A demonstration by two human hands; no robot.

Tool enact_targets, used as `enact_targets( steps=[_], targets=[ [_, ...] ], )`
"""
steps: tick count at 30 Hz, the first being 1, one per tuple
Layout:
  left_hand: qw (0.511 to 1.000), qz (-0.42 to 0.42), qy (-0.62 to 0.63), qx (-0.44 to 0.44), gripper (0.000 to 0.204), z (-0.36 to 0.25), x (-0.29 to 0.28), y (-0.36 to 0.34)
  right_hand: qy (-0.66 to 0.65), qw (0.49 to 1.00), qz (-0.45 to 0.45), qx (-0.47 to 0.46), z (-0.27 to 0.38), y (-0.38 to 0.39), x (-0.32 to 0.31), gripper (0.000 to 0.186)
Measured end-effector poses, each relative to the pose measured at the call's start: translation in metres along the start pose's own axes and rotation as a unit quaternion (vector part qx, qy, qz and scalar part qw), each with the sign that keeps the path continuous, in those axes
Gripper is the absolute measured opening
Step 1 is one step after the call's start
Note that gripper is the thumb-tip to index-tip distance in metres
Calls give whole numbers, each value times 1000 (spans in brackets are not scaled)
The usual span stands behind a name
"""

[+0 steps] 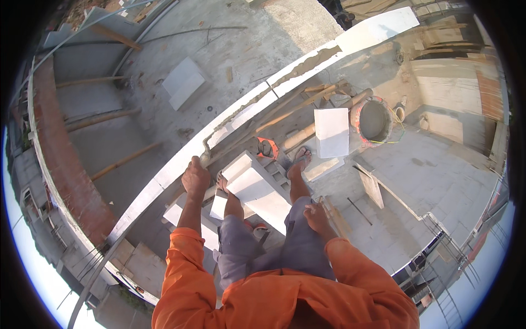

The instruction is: The person spreads mortar along the top of a wall with a trowel, positions white blocks on the mortar, and taps the blocks with a hammer to level them.

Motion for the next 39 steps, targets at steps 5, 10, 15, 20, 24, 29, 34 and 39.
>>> enact_targets(
  steps=[5,10,15,20,24,29,34,39],
  targets=[
    [1000,27,-10,-11,23,-4,5,-7,45,998,31,-18,-1,-23,18,38],
    [998,60,-3,0,28,-59,9,-19,117,989,90,-24,12,-32,11,41],
    [996,51,-3,75,30,-149,22,-37,162,974,156,-24,9,-43,7,43],
    [991,62,-26,119,29,-243,29,-63,132,984,118,-35,-5,-47,6,43],
    [984,53,-60,158,28,-299,36,-80,83,992,88,-25,-19,-45,5,44],
    [987,43,-73,138,34,-383,30,-82,33,999,5,-23,-30,-45,15,40],
    [985,-21,-100,139,34,-381,52,-76,-17,1000,11,-22,-49,-43,6,42],
    [985,-47,-67,151,35,-335,67,-72,-34,999,34,-7,-55,-49,6,44]
  ],
)
Point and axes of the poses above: each hand's wrist, its own y-axis away from the middle knuckle, its own x-axis out of the palm, z = x × y, the point moved 2 cm from there along -y, towards the middle knuckle, and after that the axes turned 9 degrees about y, right-handed, at the moved point
